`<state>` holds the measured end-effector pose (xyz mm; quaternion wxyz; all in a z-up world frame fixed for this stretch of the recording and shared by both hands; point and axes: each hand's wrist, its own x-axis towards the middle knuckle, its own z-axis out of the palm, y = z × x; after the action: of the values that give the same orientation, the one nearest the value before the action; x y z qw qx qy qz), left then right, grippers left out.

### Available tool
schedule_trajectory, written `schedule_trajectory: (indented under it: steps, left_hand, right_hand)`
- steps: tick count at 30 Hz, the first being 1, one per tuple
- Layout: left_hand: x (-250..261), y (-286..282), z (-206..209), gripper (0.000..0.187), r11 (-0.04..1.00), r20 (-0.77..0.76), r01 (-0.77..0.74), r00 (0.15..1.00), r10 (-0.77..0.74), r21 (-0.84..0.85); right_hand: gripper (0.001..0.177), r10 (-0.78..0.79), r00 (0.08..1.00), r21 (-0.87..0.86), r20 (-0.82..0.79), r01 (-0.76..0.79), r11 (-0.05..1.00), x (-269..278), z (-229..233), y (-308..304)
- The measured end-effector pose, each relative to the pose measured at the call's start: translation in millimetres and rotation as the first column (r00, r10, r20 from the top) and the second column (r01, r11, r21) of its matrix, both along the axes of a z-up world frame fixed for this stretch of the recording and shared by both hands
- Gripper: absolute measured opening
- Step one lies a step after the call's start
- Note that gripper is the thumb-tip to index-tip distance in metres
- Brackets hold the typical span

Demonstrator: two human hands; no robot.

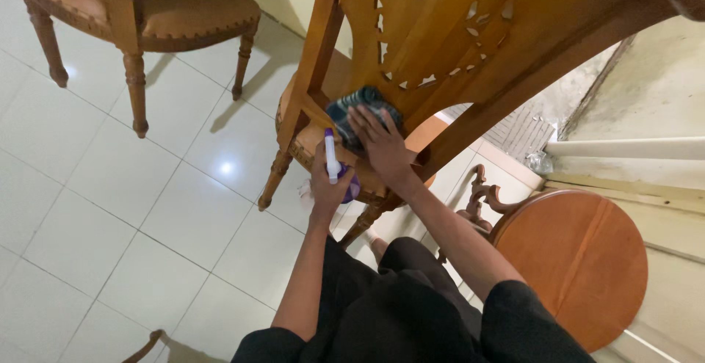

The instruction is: The person sprays a purple cleaning solution onto the backrest of a wooden chair and wipes it with a cloth. They repeatedly spray and wipe the carved backrest and seat area, focusing on the same chair throughout the clip.

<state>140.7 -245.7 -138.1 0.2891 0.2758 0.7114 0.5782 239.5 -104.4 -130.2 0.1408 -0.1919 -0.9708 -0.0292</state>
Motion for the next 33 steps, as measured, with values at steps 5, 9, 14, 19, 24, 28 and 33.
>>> schedule_trajectory:
  steps: [5, 9, 14, 19, 24, 28, 33]
  left_hand:
    - [-3.8, -1.9, 1.2, 0.072, 0.985, -0.276, 0.115, 0.958, -0.076, 0.129]
    - [2.3, 11.3, -8.9, 0.078, 0.99, -0.201, 0.126, 0.973, -0.113, 0.057]
    - [16.9, 32.4, -8.9, 0.08, 0.973, -0.076, 0.222, 0.971, -0.227, -0.067]
    - [22.0, 43.1, 0.3, 0.076, 0.942, -0.211, 0.264, 0.952, -0.22, 0.208]
    - [21.0, 37.2, -8.3, 0.074, 0.978, -0.066, 0.197, 0.979, -0.192, 0.075]
    - [11.5, 27.5, -28.9, 0.076, 0.974, -0.131, 0.211, 0.967, -0.22, -0.08]
    - [0.1, 17.7, -44.4, 0.085, 0.989, -0.248, 0.121, 0.964, -0.096, 0.086]
  right_hand:
    - [0.081, -0.119, 0.99, -0.27, 0.079, 0.137, 0.953, 71.0, -10.4, -24.9]
    - [0.085, -0.27, 0.963, -0.277, -0.006, 0.258, 0.926, 91.1, -3.9, -7.2]
    - [0.088, -0.476, 0.84, -0.332, -0.259, 0.385, 0.861, 85.5, 35.1, 63.5]
    - [0.079, -0.513, 0.718, -0.282, -0.471, 0.428, 0.859, 79.3, 49.5, 97.0]
    - [0.077, -0.388, 0.813, -0.312, -0.434, 0.268, 0.911, 62.9, -13.3, 28.2]
    - [0.082, -0.324, 0.928, -0.491, -0.181, 0.2, 0.848, 55.9, -47.6, -29.9]
    - [0.086, -0.285, 0.951, -0.491, -0.123, 0.191, 0.85, 53.1, -24.0, -25.3]
